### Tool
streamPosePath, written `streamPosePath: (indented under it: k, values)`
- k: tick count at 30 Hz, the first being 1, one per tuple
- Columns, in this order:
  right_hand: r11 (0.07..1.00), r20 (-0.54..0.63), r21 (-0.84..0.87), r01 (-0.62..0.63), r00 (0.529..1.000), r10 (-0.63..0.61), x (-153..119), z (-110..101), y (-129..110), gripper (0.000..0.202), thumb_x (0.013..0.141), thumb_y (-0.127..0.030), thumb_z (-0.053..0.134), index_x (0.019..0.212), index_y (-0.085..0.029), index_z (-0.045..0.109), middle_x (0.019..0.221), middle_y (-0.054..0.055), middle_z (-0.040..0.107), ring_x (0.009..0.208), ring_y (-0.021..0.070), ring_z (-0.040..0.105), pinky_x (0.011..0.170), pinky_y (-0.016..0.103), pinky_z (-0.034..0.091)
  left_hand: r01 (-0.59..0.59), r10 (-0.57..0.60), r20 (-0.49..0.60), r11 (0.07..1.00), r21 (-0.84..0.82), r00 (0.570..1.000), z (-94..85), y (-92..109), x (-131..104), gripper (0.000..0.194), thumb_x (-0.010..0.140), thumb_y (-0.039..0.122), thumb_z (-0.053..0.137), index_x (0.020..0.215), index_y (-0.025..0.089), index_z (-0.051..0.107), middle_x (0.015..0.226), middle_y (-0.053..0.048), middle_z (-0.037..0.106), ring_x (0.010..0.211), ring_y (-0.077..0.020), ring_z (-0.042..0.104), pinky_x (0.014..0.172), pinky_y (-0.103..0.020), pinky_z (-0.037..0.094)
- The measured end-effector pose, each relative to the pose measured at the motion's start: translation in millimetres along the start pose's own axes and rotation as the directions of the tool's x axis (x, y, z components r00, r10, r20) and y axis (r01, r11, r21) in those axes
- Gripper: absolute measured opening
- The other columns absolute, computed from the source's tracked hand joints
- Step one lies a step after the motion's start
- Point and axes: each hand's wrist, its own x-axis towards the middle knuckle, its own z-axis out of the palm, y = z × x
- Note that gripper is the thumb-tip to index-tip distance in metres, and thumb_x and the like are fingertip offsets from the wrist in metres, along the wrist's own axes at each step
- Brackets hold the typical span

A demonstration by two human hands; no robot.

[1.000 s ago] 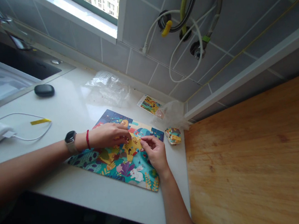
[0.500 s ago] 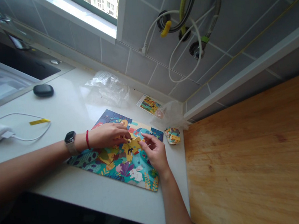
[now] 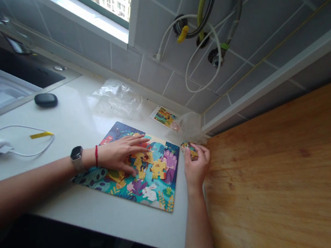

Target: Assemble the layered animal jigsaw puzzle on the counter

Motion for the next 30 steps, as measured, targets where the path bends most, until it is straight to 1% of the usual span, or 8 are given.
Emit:
streamPosePath:
  k: [3, 6, 15, 19, 23, 26, 28, 30]
  values:
    - [0.979, 0.015, -0.194, -0.062, 0.998, 0.066, 4.2, -0.7, 21.1, 0.061, 0.084, -0.056, 0.071, 0.124, -0.011, 0.076, 0.121, 0.024, 0.068, 0.120, 0.0393, 0.061, 0.109, 0.053, 0.046, 0.032, -0.034, 0.087, 0.999, 0.019, 0.996, 3.8, -1.8, -3.0, 0.101, 0.074, 0.067, 0.089, 0.158, 0.024, 0.054, 0.173, -0.020, 0.035, 0.159, -0.0490, 0.030, 0.129, -0.066, 0.026]
    - [0.956, 0.087, -0.266, -0.128, 0.984, 0.156, 4.1, 1.4, 34.8, 0.064, 0.080, -0.055, 0.072, 0.126, -0.010, 0.075, 0.121, 0.026, 0.071, 0.119, 0.0424, 0.062, 0.109, 0.056, 0.045, 0.048, -0.051, 0.118, 0.998, 0.027, 0.992, 3.4, -2.6, -4.0, 0.099, 0.076, 0.068, 0.086, 0.159, 0.027, 0.052, 0.174, -0.018, 0.033, 0.160, -0.0481, 0.029, 0.130, -0.065, 0.024]
    - [0.967, 0.056, -0.209, -0.148, 0.985, 0.163, 5.8, 0.5, 41.8, 0.063, 0.080, -0.056, 0.072, 0.120, -0.009, 0.077, 0.114, 0.024, 0.075, 0.103, 0.0377, 0.068, 0.097, 0.051, 0.054, 0.055, -0.057, 0.079, 0.998, 0.019, 0.995, -2.5, -5.8, -4.6, 0.093, 0.073, 0.067, 0.088, 0.153, 0.029, 0.059, 0.170, -0.017, 0.041, 0.156, -0.0496, 0.035, 0.126, -0.066, 0.031]
    - [0.979, 0.002, -0.160, -0.128, 0.992, 0.130, 7.2, -1.9, 32.9, 0.064, 0.082, -0.059, 0.070, 0.120, -0.008, 0.077, 0.115, 0.025, 0.075, 0.107, 0.0382, 0.069, 0.100, 0.054, 0.053, 0.051, -0.052, 0.083, 0.999, 0.012, 0.995, -0.8, -6.1, -2.7, 0.094, 0.073, 0.067, 0.089, 0.152, 0.026, 0.059, 0.170, -0.020, 0.041, 0.156, -0.0485, 0.036, 0.127, -0.066, 0.030]
    - [0.998, -0.032, -0.032, -0.058, 0.998, 0.057, 5.9, -1.5, 17.1, 0.056, 0.084, -0.057, 0.073, 0.116, -0.011, 0.078, 0.117, 0.022, 0.076, 0.110, 0.0352, 0.070, 0.103, 0.052, 0.054, 0.013, -0.011, 0.063, 1.000, -0.019, 0.998, 2.8, -4.3, -0.9, 0.093, 0.072, 0.064, 0.092, 0.149, 0.022, 0.062, 0.168, -0.024, 0.042, 0.155, -0.0472, 0.040, 0.128, -0.066, 0.029]
    - [0.986, 0.118, 0.165, -0.016, 0.993, -0.004, -1.9, 3.6, 0.8, 0.048, 0.087, -0.050, 0.075, 0.121, -0.016, 0.076, 0.128, 0.018, 0.074, 0.114, 0.0308, 0.071, 0.100, 0.048, 0.058, -0.004, 0.005, 0.007, 0.998, -0.059, 1.000, 2.0, -3.3, 0.6, 0.091, 0.077, 0.062, 0.090, 0.151, 0.019, 0.059, 0.165, -0.024, 0.046, 0.154, -0.0436, 0.044, 0.128, -0.063, 0.033]
    - [0.953, 0.277, 0.299, -0.041, 0.960, -0.045, -11.0, 8.8, -11.8, 0.044, 0.088, -0.045, 0.078, 0.125, -0.021, 0.075, 0.135, 0.015, 0.073, 0.118, 0.0289, 0.070, 0.098, 0.045, 0.060, 0.000, -0.005, -0.059, 0.995, -0.097, 0.998, -1.8, -2.4, 2.1, 0.073, 0.090, 0.057, 0.080, 0.149, 0.018, 0.060, 0.161, -0.022, 0.053, 0.151, -0.0372, 0.049, 0.127, -0.054, 0.039]
    - [0.918, 0.412, 0.390, -0.072, 0.905, -0.104, -21.2, 14.0, -24.8, 0.042, 0.087, -0.040, 0.080, 0.126, -0.025, 0.076, 0.139, 0.013, 0.072, 0.125, 0.0286, 0.068, 0.099, 0.044, 0.061, -0.010, -0.009, -0.143, 0.991, -0.134, 0.990, -7.3, -0.9, 3.8, 0.049, 0.104, 0.046, 0.066, 0.144, 0.018, 0.062, 0.152, -0.018, 0.062, 0.142, -0.0301, 0.059, 0.119, -0.045, 0.048]
